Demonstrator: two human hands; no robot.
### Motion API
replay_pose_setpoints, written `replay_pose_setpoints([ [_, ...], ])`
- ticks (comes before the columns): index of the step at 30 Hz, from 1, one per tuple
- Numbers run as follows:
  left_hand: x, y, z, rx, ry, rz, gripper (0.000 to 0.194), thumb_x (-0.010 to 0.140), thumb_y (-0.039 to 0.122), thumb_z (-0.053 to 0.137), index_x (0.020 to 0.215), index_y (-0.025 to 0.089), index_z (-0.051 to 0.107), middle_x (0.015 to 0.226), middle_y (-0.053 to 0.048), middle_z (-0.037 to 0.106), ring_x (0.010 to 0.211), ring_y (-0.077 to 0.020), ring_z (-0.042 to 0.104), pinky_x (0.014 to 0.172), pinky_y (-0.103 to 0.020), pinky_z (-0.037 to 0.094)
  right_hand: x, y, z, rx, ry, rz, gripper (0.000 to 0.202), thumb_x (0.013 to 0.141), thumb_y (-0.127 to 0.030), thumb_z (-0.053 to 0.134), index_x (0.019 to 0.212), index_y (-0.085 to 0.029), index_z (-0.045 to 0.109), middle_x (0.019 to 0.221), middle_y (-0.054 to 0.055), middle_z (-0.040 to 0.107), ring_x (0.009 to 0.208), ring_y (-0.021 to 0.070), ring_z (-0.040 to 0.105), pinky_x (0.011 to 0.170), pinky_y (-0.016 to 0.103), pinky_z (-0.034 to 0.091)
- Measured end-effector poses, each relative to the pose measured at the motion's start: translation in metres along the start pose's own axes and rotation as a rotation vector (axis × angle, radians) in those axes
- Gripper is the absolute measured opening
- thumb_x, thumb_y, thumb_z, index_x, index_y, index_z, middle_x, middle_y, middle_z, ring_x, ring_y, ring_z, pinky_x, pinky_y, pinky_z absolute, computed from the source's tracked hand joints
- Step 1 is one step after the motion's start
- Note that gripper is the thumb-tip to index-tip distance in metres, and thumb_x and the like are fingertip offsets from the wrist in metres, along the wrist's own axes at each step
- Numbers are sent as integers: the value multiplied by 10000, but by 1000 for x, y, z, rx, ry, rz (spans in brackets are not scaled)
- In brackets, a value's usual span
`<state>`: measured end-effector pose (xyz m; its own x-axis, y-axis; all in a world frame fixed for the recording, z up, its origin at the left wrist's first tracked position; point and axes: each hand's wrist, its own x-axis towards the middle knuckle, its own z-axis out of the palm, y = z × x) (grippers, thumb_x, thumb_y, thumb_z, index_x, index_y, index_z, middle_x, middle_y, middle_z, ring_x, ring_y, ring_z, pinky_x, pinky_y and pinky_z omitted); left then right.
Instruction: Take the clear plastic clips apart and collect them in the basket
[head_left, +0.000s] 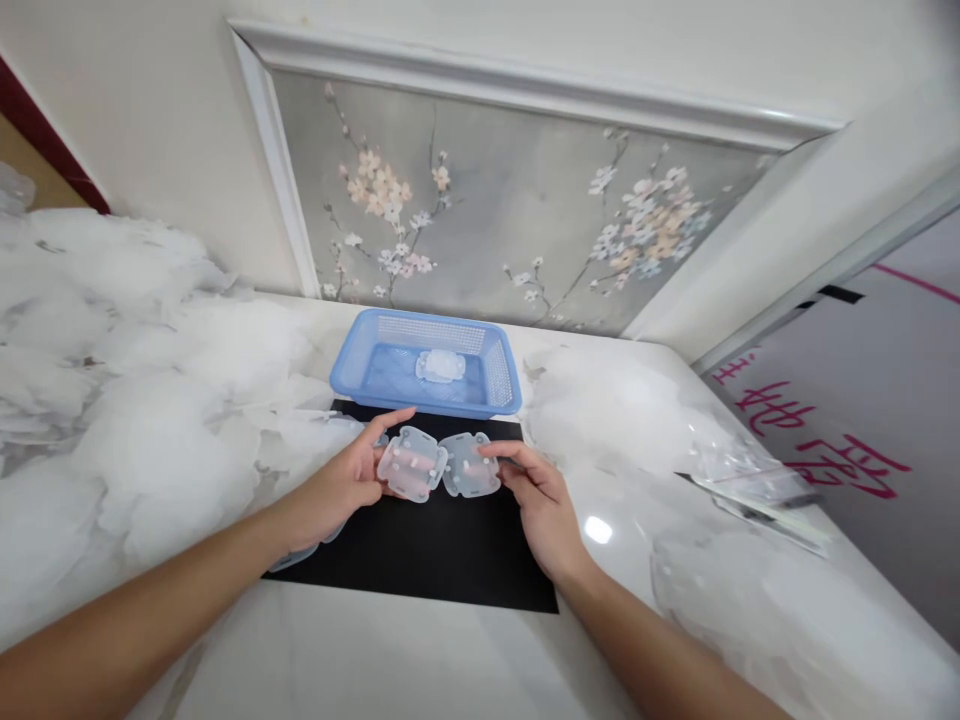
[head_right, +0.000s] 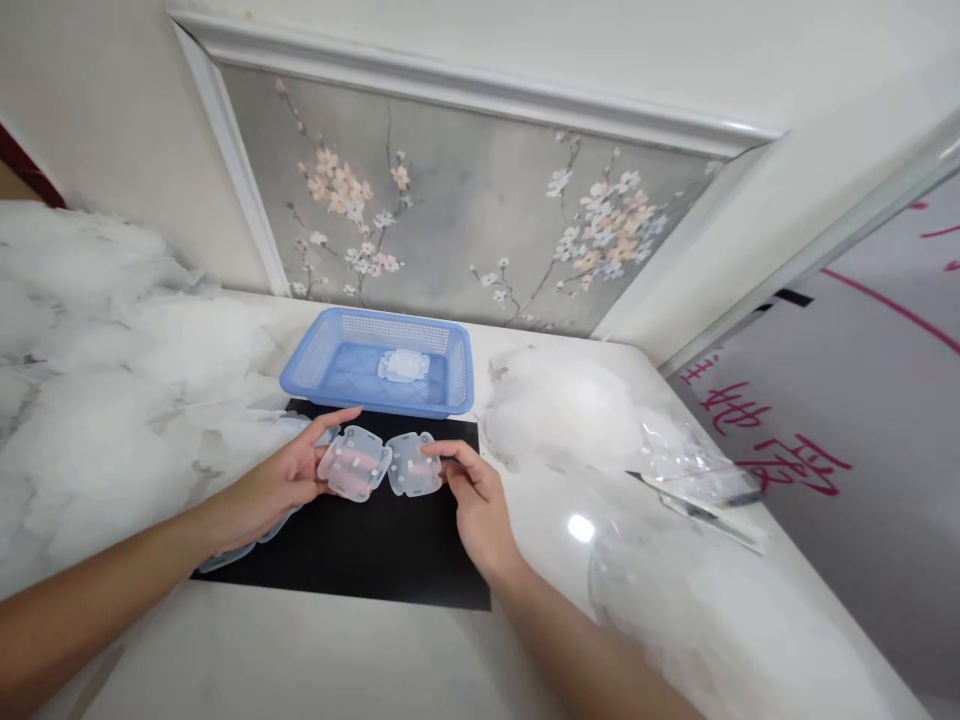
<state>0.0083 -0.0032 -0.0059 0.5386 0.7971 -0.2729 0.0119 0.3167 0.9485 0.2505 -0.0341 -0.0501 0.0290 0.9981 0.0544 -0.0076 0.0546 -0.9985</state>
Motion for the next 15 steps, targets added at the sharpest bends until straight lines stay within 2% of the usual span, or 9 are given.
replay_pose_setpoints([
  [6,1,-1,2,11,-25,15,897,697,4,515,1501,309,257,1102,-7,717,1017,-179,665,952,-346,440,2,2,0,-24,-29,-19,192,867,-285,575,1016,-239,687,909,36,748,890,226,692,852,385,502],
  [9,1,0,3,8,-28,25,874,688,10,535,1477,302,296,1093,1,714,1008,-173,667,950,-340,453,3,2,0,-41,18,-30,149,845,-326,643,954,-241,699,979,53,717,940,234,677,868,397,509],
  [11,1,1,4,37,-18,34,814,707,32,568,1446,296,353,1095,-1,713,1010,-178,666,954,-345,457,3,0,0,-92,82,-80,143,840,-373,673,875,-237,697,1110,74,672,1074,254,632,930,410,484],
  [13,1,1,6,111,14,39,593,774,109,616,1333,263,496,1112,-27,712,1023,-196,658,964,-357,455,2,-1,-1,-103,145,-107,207,852,-427,675,799,-228,652,1210,81,633,1177,267,577,979,421,451],
  [15,0,2,7,197,80,53,258,847,245,640,1104,225,627,1147,-60,700,1051,-219,639,974,-364,445,0,0,0,-46,159,-80,273,881,-474,642,785,-227,580,1131,74,668,1108,254,610,932,418,472],
])
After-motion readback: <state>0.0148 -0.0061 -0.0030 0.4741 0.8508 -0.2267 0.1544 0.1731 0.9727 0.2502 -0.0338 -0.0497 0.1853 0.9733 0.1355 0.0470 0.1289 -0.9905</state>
